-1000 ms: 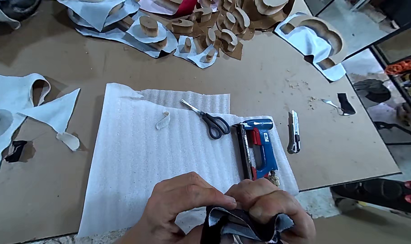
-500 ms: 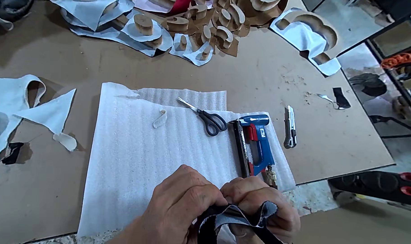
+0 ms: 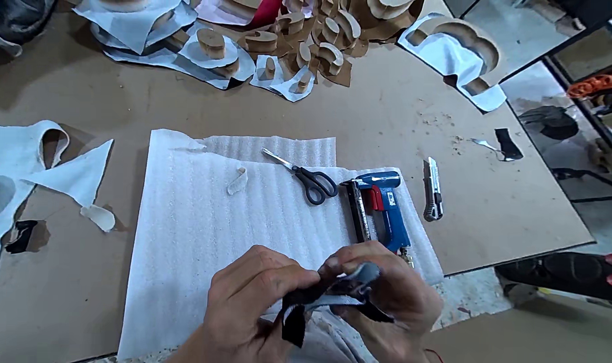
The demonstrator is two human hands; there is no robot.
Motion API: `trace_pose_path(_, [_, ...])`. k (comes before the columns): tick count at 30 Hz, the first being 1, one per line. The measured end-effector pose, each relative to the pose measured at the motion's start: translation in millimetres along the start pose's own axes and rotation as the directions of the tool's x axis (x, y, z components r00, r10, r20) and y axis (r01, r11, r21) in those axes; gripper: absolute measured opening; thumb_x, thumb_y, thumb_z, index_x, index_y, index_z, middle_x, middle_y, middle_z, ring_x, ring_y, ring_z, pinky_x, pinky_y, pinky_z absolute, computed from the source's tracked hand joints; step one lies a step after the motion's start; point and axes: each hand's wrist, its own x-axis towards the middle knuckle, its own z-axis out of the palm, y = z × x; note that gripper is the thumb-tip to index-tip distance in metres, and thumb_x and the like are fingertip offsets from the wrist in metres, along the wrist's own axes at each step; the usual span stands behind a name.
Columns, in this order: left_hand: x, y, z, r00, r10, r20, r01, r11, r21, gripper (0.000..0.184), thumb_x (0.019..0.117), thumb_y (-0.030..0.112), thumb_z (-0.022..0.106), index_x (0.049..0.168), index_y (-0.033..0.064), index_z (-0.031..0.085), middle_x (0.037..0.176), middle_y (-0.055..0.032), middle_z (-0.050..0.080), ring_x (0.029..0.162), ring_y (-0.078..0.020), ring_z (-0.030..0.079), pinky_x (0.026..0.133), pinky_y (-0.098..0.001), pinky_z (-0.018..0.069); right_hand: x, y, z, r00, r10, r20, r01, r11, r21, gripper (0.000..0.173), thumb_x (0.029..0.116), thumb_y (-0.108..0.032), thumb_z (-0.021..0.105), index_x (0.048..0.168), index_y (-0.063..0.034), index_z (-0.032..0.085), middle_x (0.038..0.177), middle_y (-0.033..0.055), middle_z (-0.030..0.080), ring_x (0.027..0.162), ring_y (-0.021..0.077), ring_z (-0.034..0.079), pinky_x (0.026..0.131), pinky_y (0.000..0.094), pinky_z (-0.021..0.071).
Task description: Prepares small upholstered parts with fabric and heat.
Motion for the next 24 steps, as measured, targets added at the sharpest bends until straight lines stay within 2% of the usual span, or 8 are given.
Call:
trace_pose_path(5, [-7.3, -1.0, 1.1, 0.994, -0.105, -0.011, 0.105, 0.994, 0.028, 0.018, 0.0976, 0.024, 0.070, 0.109, 0.0099, 0.071, 0.097, -0.0001, 0.071, 0.092, -0.0054, 0.067, 0.080, -0.0201, 0.0573, -7.3, 2.5, 2.1, 0.997, 0.077, 0.023, -0.079, 0.995, 0.059, 0.030, 0.0937, -0.026, 0.076, 0.121, -0.0156, 0.068, 0.106, -0.0014, 0.072, 0.097, 0.0065, 0.070, 0.083, 0.0211, 0.0603])
trace_pose_path(10, [-6.3, -7.5, -1.2, 0.999, -0.003, -0.033, 0.009, 0.981, 0.194, 0.020, 0.0957, 0.020, 0.068, 0.115, 0.0165, 0.071, 0.103, 0.0011, 0.071, 0.098, -0.0095, 0.068, 0.086, -0.0258, 0.0573, -9.6, 3.2, 2.2, 0.994, 0.111, 0.009, -0.112, 0.991, 0.071, 0.029, 0.0952, -0.022, 0.075, 0.123, -0.0143, 0.069, 0.107, 0.0002, 0.071, 0.094, 0.0073, 0.070, 0.081, 0.0224, 0.0618])
trace_pose_path(12, [-6.2, -7.1, 3.0, 0.989, -0.117, -0.086, 0.124, 0.988, 0.088, 0.025, 0.0954, 0.023, 0.071, 0.119, 0.0165, 0.069, 0.106, 0.0017, 0.073, 0.099, -0.0100, 0.069, 0.086, -0.0283, 0.0589, -12.9, 4.1, 0.8, 0.998, 0.051, -0.035, -0.053, 0.997, -0.059, 0.029, 0.0918, -0.017, 0.077, 0.120, -0.0173, 0.070, 0.104, -0.0014, 0.071, 0.094, 0.0073, 0.070, 0.081, 0.0226, 0.0612])
trace_pose_path(14, [-4.5, -2.7, 13.2, 0.909, -0.396, -0.128, 0.371, 0.910, -0.185, 0.037, 0.0952, 0.027, 0.074, 0.126, 0.0156, 0.058, 0.108, 0.0002, 0.071, 0.094, -0.0116, 0.070, 0.084, -0.0292, 0.0609, -15.7, 6.4, 1.5, 0.993, -0.072, -0.093, 0.040, 0.951, -0.305, 0.030, 0.0873, -0.015, 0.078, 0.116, -0.0186, 0.069, 0.102, -0.0026, 0.071, 0.093, 0.0076, 0.069, 0.079, 0.0225, 0.0610])
trace_pose_path(17, [-4.0, 1.0, 24.5, 0.745, -0.661, 0.088, 0.540, 0.521, -0.661, 0.022, 0.0997, 0.018, 0.065, 0.116, 0.0044, 0.061, 0.104, -0.0076, 0.071, 0.095, -0.0172, 0.071, 0.088, -0.0372, 0.0605, -14.7, 11.4, 7.8, 0.958, -0.264, -0.115, 0.140, 0.775, -0.616, 0.024, 0.0918, -0.013, 0.074, 0.115, -0.0158, 0.066, 0.104, 0.0003, 0.068, 0.096, 0.0076, 0.068, 0.082, 0.0203, 0.0601])
trace_pose_path(18, [-4.7, 1.1, 26.8, 0.731, -0.668, 0.137, 0.543, 0.448, -0.711, 0.025, 0.1008, 0.022, 0.063, 0.114, 0.0017, 0.065, 0.104, -0.0077, 0.071, 0.098, -0.0170, 0.070, 0.091, -0.0373, 0.0586, -13.6, 15.0, 9.3, 0.948, -0.300, -0.109, 0.153, 0.726, -0.671, 0.022, 0.0933, -0.013, 0.072, 0.114, -0.0149, 0.066, 0.104, 0.0015, 0.067, 0.095, 0.0077, 0.068, 0.082, 0.0202, 0.0597])
trace_pose_path(21, [-2.8, 5.7, 30.7, 0.744, -0.653, 0.142, 0.538, 0.460, -0.707, 0.038, 0.0978, 0.033, 0.069, 0.115, -0.0007, 0.064, 0.109, -0.0089, 0.069, 0.104, -0.0175, 0.068, 0.096, -0.0383, 0.0573, -15.4, 23.5, 11.6, 0.932, -0.352, -0.080, 0.190, 0.666, -0.721, 0.021, 0.0940, -0.011, 0.070, 0.115, -0.0125, 0.065, 0.103, 0.0037, 0.066, 0.094, 0.0096, 0.067, 0.083, 0.0215, 0.0590])
trace_pose_path(24, [3.2, 7.8, 33.9, 0.695, -0.713, 0.092, 0.561, 0.458, -0.689, 0.039, 0.0945, 0.028, 0.074, 0.114, -0.0045, 0.064, 0.106, -0.0139, 0.070, 0.100, -0.0199, 0.070, 0.093, -0.0380, 0.0595, -18.5, 27.7, 16.1, 0.929, -0.369, -0.041, 0.232, 0.664, -0.711, 0.020, 0.0948, -0.010, 0.070, 0.114, -0.0114, 0.066, 0.103, 0.0043, 0.065, 0.094, 0.0112, 0.067, 0.084, 0.0228, 0.0591])
